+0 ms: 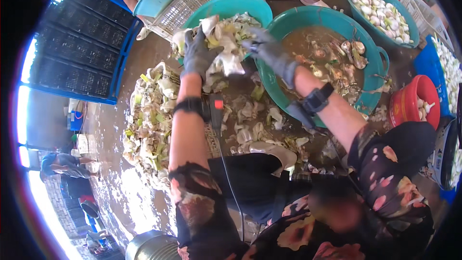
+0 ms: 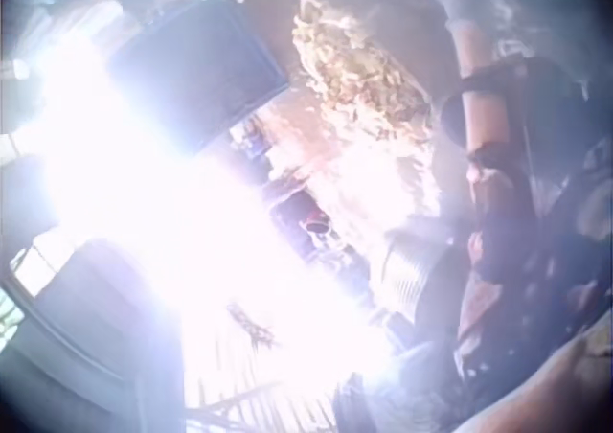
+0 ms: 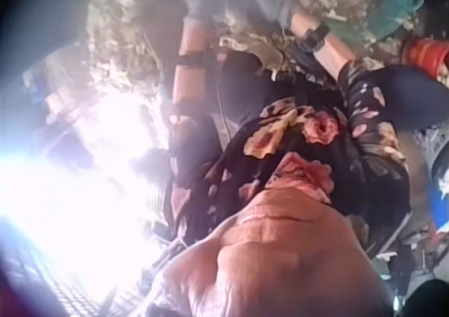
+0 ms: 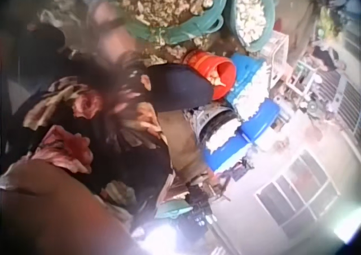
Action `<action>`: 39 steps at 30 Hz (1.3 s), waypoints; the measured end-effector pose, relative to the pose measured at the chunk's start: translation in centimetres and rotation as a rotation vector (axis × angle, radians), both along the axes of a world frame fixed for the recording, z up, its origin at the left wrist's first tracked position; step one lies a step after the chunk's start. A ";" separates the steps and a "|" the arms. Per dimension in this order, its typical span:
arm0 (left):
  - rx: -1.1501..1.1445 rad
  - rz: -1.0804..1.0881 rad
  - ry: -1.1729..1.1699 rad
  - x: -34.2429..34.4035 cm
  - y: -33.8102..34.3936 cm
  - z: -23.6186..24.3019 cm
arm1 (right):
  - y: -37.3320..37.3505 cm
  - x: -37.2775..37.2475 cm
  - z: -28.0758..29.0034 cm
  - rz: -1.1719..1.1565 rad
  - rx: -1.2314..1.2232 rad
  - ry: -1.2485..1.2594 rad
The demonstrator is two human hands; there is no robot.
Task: Peeling and washing root vegetables by hand in a processing facility.
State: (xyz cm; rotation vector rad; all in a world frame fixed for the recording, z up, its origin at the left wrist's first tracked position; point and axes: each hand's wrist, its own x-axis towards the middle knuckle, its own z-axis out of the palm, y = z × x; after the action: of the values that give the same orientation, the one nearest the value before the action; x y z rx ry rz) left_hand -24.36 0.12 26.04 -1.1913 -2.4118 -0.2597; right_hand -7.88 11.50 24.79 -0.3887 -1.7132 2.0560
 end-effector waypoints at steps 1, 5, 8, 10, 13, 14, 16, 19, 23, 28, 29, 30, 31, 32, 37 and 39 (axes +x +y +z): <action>-0.080 0.013 -0.151 0.1 0.9 0.4 | 1.7 0.9 -0.9 -0.119 0.096 -0.029; -0.328 -0.170 -0.440 7.0 3.3 4.1 | 9.2 9.8 -9.7 0.038 0.741 -0.552; -0.232 -0.335 -0.680 12.9 3.4 -1.2 | 10.3 13.9 -14.0 0.377 1.155 -1.113; -0.095 -0.441 -0.870 17.2 3.7 -3.2 | 10.6 15.3 -15.5 0.550 1.264 -1.255; 0.093 -0.576 -1.074 22.8 5.3 -4.6 | 13.3 18.4 -22.3 0.467 1.065 -1.075; 0.059 -0.538 -1.122 23.7 5.7 -4.5 | 13.3 18.6 -24.1 0.441 0.963 -0.974; -0.014 -0.433 -1.236 24.5 5.8 -6.4 | 11.9 17.8 -20.4 0.539 0.814 -1.088; -0.056 -0.382 -1.117 25.0 7.0 -11.6 | 13.3 18.4 -22.4 0.639 0.926 -1.131; 0.047 -0.332 -0.998 26.1 8.5 -15.2 | 13.3 21.7 -24.4 0.405 0.393 -0.750; 0.141 -0.364 -0.837 26.4 12.0 -18.3 | 12.1 20.0 -16.9 0.007 -0.426 -0.624; 0.163 -0.331 -0.879 26.6 12.4 -18.3 | 12.0 19.8 -16.0 -0.049 -0.579 -0.670; 0.212 -0.287 -1.044 26.5 12.5 -17.9 | 12.1 20.4 -14.5 -0.059 -0.553 -0.636; 0.268 -0.220 -1.199 26.4 12.1 -17.7 | 11.9 20.9 -13.2 -0.060 -0.534 -0.601; 0.410 -0.150 -1.584 27.4 13.3 -16.7 | 12.4 22.3 -12.3 -0.095 -0.438 -0.596; 0.395 -0.197 -1.516 30.6 14.7 -15.0 | 11.9 25.9 -12.7 -0.191 -0.145 -0.501; 0.503 -0.053 -1.868 31.7 14.4 -13.5 | 11.7 26.9 -12.4 -0.235 -0.187 -0.413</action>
State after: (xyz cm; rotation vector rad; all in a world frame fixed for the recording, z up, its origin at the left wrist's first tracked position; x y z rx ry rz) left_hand 7.34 14.52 12.54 -0.6717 -3.0064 -2.7663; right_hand 19.06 23.24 12.41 -1.0852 -1.5968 2.0647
